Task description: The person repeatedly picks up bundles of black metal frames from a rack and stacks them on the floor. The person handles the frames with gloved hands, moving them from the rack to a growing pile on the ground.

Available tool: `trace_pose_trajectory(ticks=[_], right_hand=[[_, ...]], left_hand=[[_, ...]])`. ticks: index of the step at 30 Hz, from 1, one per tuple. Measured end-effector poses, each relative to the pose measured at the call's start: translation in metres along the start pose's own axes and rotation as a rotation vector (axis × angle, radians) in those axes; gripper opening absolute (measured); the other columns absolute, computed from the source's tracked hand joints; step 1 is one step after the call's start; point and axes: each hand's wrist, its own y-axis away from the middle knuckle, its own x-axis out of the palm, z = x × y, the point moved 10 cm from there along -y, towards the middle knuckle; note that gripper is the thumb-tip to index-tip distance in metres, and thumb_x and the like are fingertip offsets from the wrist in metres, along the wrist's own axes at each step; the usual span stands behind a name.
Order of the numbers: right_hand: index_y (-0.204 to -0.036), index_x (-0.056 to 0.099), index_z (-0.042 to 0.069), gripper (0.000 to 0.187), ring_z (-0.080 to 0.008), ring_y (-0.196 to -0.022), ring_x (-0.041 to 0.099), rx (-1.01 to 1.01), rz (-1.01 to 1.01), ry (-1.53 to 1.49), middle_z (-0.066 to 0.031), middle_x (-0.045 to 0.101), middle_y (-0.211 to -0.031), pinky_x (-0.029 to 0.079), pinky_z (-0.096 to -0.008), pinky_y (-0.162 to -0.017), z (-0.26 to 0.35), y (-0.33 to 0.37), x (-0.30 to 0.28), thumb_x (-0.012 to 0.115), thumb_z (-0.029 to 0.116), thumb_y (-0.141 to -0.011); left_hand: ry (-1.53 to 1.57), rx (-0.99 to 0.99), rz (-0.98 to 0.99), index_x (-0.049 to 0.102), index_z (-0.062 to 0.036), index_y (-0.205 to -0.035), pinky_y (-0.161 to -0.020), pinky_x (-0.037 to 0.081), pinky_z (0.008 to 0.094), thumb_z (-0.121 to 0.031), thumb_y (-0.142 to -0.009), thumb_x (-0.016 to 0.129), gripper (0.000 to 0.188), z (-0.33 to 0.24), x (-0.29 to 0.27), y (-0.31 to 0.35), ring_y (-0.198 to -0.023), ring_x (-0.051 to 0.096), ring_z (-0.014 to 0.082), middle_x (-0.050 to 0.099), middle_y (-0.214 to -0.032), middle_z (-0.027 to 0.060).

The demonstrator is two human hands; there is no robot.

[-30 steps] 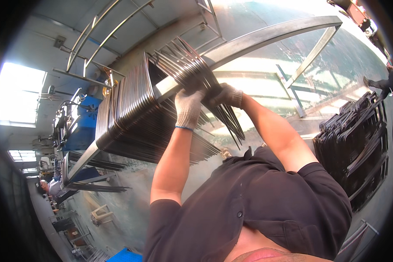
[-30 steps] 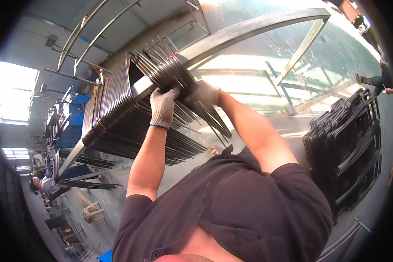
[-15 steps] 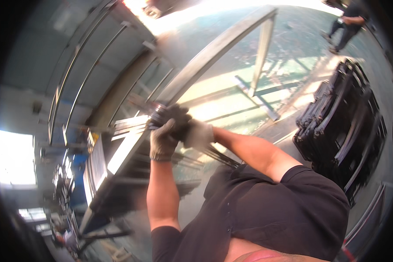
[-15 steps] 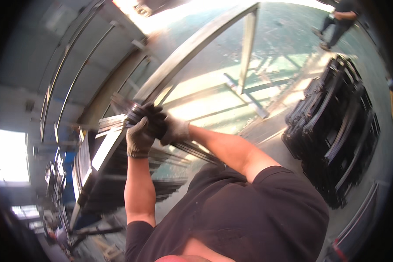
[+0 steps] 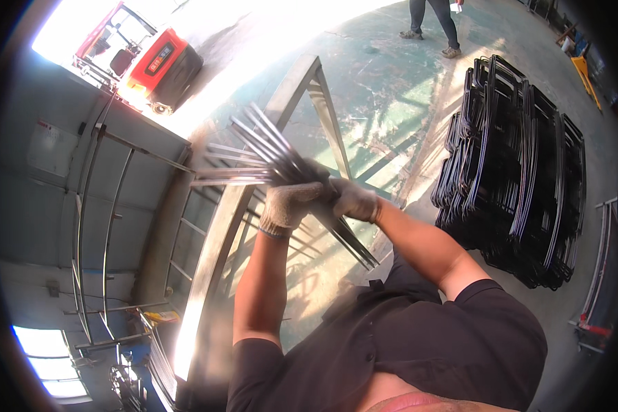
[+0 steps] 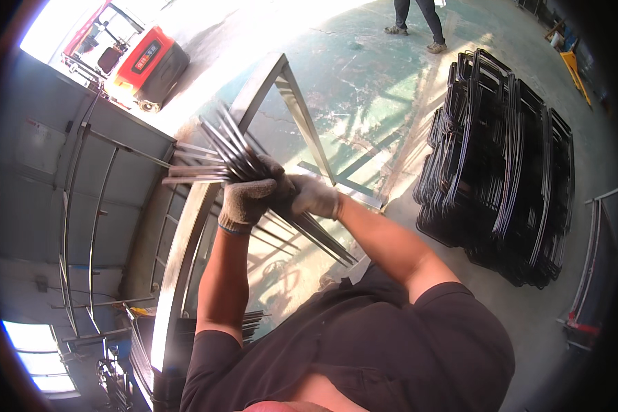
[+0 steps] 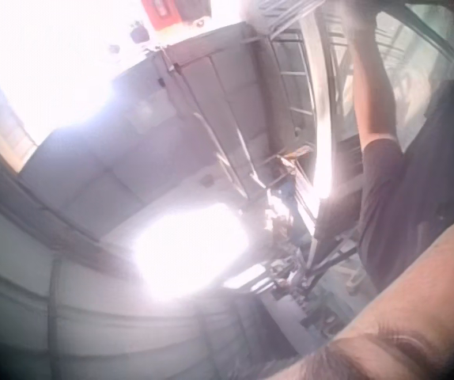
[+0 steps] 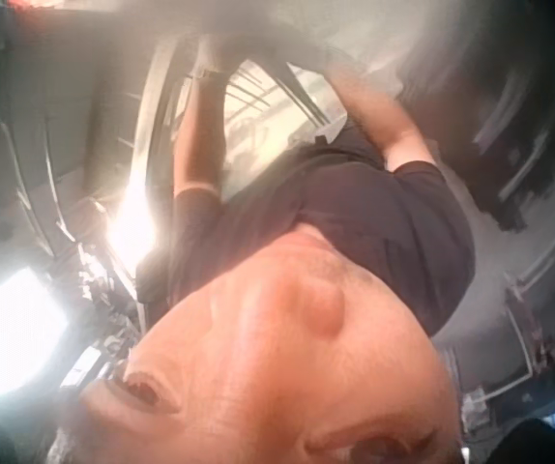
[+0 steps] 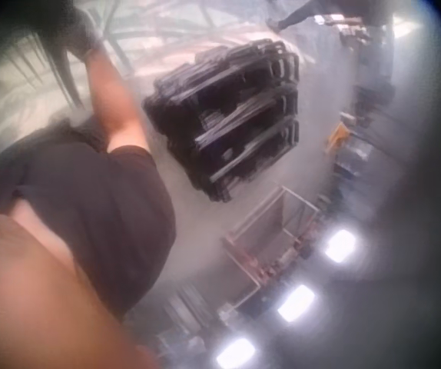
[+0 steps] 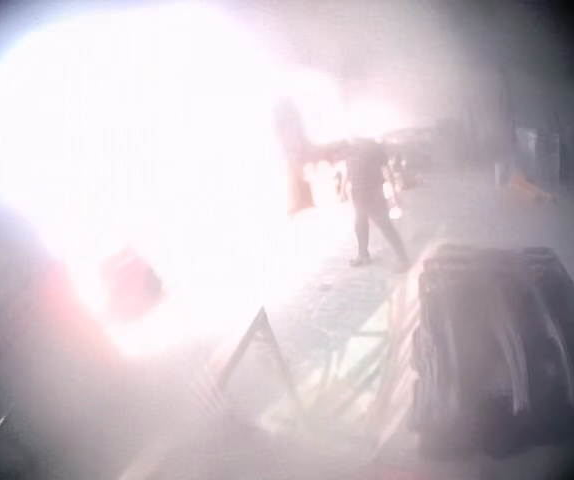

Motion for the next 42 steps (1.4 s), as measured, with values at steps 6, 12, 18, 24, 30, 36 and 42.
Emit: trace_pose_trajectory(ticks=[6, 12, 18, 24, 30, 36, 42], right_hand=[[-0.156, 0.056, 0.003, 0.09, -0.0332, -0.117, 0.077, -0.009, -0.032, -0.48, -0.0183, 0.077, -0.131, 0.064, -0.045, -0.1, 0.11, -0.064, -0.134, 0.07, 0.07, -0.096], [-0.162, 0.039, -0.008, 0.109, -0.0476, -0.124, 0.072, -0.025, 0.186, -0.653, -0.0346, 0.063, -0.146, 0.056, -0.0609, -0.112, 0.183, -0.142, -0.194, 0.04, 0.084, -0.105], [-0.141, 0.056, -0.008, 0.059, -0.0271, -0.091, 0.075, 0.163, 0.09, -1.213, -0.0143, 0.071, -0.109, 0.066, -0.0407, -0.086, 0.174, -0.122, -0.233, 0.07, 0.039, -0.109], [-0.127, 0.06, -0.001, 0.022, -0.0141, -0.073, 0.056, 0.256, -0.048, -1.131, -0.0018, 0.056, -0.085, 0.054, -0.0313, -0.066, 0.15, -0.068, -0.242, 0.064, 0.013, -0.11], [-0.119, 0.065, -0.004, 0.025, -0.0248, -0.063, 0.07, 0.427, -0.162, -0.759, -0.013, 0.07, -0.08, 0.062, -0.0393, -0.062, 0.099, -0.002, -0.192, 0.072, 0.011, -0.1], [-0.085, 0.072, -0.004, 0.015, -0.0277, -0.062, 0.072, 0.551, -0.11, -0.568, -0.0165, 0.069, -0.076, 0.063, -0.0432, -0.057, 0.099, 0.083, -0.1, 0.076, 0.009, -0.091], [-0.098, 0.073, -0.007, 0.03, -0.03, -0.065, 0.074, 0.611, -0.191, -0.382, -0.0193, 0.072, -0.08, 0.064, -0.0425, -0.059, 0.107, 0.168, -0.062, 0.081, 0.022, -0.092]], left_hand=[[-0.28, -0.119, 0.143, 0.073, 0.0058, -0.097, -0.074, 0.06, 0.0401, 0.003, -0.072, 0.077, 0.026, -0.005, 0.058, -0.139, -0.079, 0.074, 0.0321, 0.075, -0.085, 0.0204], [-0.68, -0.115, 0.194, 0.072, 0.0005, -0.101, -0.08, 0.063, 0.0385, 0.005, -0.068, 0.078, 0.034, 0.013, 0.078, -0.238, -0.087, 0.074, 0.0256, 0.074, -0.092, 0.0107], [-0.515, -0.462, 0.163, 0.076, 0.0048, -0.122, -0.1, 0.06, 0.0404, 0.001, -0.076, 0.084, 0.047, 0.073, 0.073, -0.246, -0.103, 0.076, 0.0249, 0.08, -0.112, 0.0107], [-0.495, -0.536, 0.101, 0.06, 0.0064, -0.152, -0.117, 0.048, 0.039, -0.039, -0.093, 0.09, 0.08, 0.11, 0.025, -0.201, -0.133, 0.064, 0.0225, 0.071, -0.145, 0.0111], [-0.26, -0.366, 0.033, 0.059, 0.0024, -0.145, -0.108, 0.055, 0.0377, -0.052, -0.106, 0.07, 0.068, 0.126, 0.016, -0.159, -0.125, 0.069, 0.0255, 0.073, -0.135, 0.0134], [0.239, -0.218, 0.084, 0.042, 0.0047, -0.165, -0.127, 0.039, 0.0653, -0.066, -0.095, 0.077, 0.106, 0.112, 0.101, -0.137, -0.139, 0.062, 0.0458, 0.065, -0.151, 0.0246], [0.477, -0.205, 0.138, 0.055, -0.0048, -0.141, -0.118, 0.047, 0.0524, -0.013, -0.09, 0.078, 0.057, 0.135, 0.141, -0.075, -0.107, 0.065, 0.0272, 0.066, -0.113, 0.0074]])
